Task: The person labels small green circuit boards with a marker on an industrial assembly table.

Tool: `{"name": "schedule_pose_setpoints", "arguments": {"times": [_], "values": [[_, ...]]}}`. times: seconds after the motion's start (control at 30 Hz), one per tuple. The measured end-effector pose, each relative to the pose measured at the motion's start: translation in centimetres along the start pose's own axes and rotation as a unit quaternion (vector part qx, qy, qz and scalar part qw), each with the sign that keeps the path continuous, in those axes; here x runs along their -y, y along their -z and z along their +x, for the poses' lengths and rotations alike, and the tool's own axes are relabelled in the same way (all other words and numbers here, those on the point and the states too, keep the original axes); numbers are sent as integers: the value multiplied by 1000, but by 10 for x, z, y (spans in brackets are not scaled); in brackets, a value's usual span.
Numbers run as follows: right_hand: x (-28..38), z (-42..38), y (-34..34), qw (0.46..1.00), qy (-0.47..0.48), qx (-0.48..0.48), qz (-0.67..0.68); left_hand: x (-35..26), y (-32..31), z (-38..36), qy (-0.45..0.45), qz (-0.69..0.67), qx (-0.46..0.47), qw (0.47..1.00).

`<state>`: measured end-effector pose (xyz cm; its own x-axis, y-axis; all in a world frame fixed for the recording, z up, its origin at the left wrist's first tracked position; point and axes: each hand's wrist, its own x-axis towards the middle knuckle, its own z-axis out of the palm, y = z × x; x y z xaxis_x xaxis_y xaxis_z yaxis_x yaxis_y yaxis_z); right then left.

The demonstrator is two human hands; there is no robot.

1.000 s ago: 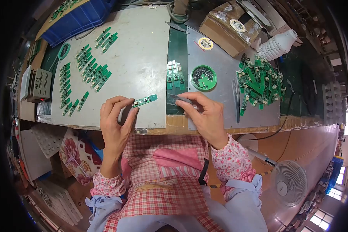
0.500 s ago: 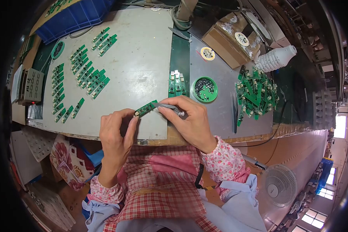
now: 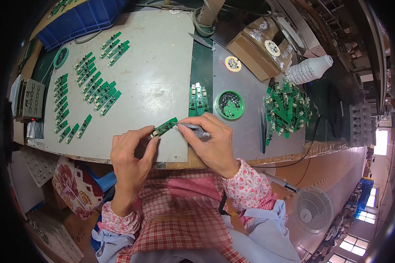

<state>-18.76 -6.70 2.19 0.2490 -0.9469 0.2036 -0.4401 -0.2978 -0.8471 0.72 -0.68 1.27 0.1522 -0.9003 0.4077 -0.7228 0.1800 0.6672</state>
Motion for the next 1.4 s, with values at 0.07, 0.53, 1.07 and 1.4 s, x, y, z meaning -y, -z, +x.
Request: {"name": "schedule_pose_setpoints", "arguments": {"times": [0.07, 0.53, 1.07, 1.4], "values": [[1, -2, -2, 1000, 3, -8, -1, 0, -1, -1, -2, 1, -4, 1000], [-2, -5, -11, 975, 162, -49, -141, -9, -3, -4, 23, 0, 1, 1000], [-1, -1, -18, 959, 196, -40, -201, -6, -7, -7, 18, 4, 0, 1000], [-1, 0, -19, 953, 203, -38, -220, -6, -5, -7, 24, 0, 11, 1000]]}}
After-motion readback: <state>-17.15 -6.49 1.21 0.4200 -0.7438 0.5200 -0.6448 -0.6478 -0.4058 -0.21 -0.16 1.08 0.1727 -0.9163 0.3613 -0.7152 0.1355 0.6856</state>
